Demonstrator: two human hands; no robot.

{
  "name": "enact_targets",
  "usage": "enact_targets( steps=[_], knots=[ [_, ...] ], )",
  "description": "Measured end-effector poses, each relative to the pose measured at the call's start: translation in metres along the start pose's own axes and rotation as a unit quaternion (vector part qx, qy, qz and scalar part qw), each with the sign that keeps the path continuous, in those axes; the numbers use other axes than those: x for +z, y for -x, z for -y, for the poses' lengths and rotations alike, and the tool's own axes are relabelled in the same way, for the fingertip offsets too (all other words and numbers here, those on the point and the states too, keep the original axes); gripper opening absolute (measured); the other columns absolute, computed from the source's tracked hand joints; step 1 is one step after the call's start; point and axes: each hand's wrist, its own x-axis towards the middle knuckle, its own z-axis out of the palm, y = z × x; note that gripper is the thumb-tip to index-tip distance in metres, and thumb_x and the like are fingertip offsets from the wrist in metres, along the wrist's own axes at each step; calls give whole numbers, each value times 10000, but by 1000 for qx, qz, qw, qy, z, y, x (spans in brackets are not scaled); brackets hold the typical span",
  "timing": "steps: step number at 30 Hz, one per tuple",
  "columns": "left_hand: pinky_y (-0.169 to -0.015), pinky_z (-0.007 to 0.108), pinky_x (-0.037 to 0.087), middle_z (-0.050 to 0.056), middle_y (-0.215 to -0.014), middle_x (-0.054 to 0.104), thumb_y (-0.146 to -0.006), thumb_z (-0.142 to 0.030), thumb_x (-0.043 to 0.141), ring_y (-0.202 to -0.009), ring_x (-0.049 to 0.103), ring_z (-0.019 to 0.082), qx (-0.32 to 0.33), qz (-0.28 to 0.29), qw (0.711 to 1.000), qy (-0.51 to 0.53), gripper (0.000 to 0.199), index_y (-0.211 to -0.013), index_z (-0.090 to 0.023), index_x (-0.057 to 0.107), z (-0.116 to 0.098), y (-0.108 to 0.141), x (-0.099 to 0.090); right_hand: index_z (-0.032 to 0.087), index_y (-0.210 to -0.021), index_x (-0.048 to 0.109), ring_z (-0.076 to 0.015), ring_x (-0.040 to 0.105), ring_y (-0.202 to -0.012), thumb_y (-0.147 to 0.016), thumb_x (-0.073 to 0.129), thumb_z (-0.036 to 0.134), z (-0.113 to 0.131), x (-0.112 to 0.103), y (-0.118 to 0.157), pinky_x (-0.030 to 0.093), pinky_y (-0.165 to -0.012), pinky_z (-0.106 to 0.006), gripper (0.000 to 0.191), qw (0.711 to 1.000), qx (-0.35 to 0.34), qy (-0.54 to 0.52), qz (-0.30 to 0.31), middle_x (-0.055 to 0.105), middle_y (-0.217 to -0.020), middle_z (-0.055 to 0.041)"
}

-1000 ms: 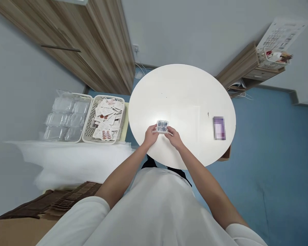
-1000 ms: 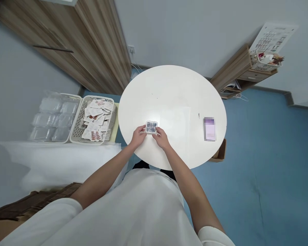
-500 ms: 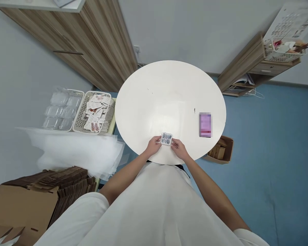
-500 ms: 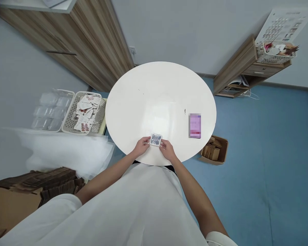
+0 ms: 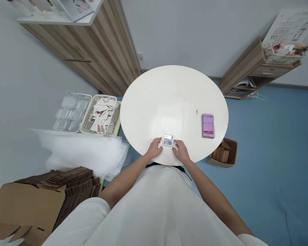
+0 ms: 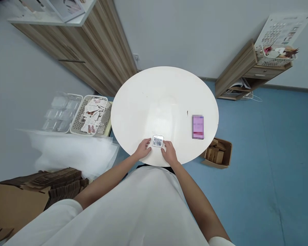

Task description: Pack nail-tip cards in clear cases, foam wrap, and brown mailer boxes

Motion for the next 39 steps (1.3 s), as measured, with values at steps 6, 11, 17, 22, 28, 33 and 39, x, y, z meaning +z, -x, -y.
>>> enact_targets(
  steps=[6,11,17,22,28,33,39],
  knots=[
    [-889,395,366,72,-1119,509,-711,-297,564,-1043,450,236,107,41,977,-177,380,-1075,-201,512,20,22,-22,226,-903,568,-221,496,-866,-770,523,224,-7,13,20,394,-701,-335,140,968,-70,236,41,551,-962,-74],
    [-897,433,295,76,-1103,499,-644,-475,620,-1008,449,254,159,57,942,-290,473,-1023,-209,526,23,23,-26,206,-857,565,-221,475,-860,-854,382,205,-11,26,22,345,-701,-336,183,953,-68,295,-13,560,-978,-89],
    [-921,428,233,65,-978,545,-793,-338,487,-917,482,212,215,49,907,-358,189,-907,-203,554,22,18,-31,200,-813,526,-187,495,-810,-877,314,254,-7,17,14,372,-705,-317,228,984,8,176,-19,572,-868,-58],
    [-880,396,283,54,-924,579,-862,-255,364,-874,506,189,190,50,922,-333,216,-854,-211,575,28,13,-34,201,-866,522,-187,514,-811,-870,302,323,-11,8,16,404,-711,-320,252,995,5,101,-11,571,-879,-61],
    [-772,337,367,34,-897,596,-881,-310,300,-855,524,178,123,71,959,-244,294,-830,-211,572,27,3,-38,187,-1064,489,-275,442,-1046,-753,513,439,-23,3,34,344,-853,-403,401,979,-60,184,-60,514,-1126,-117],
    [-748,323,383,24,-876,611,-874,-322,300,-838,541,179,111,73,969,-208,291,-812,-210,561,29,6,-44,209,-830,525,-209,489,-946,-863,322,293,-26,-3,34,376,-778,-335,222,986,-1,155,-58,574,-1000,-69],
    [-708,286,389,-4,-763,629,-874,-351,285,-694,555,156,94,96,973,-185,318,-800,-224,567,33,13,-52,215,-824,495,-189,510,-820,-872,290,329,-12,-8,35,374,-636,-279,240,988,55,146,-4,589,-842,-47]
  ],
)
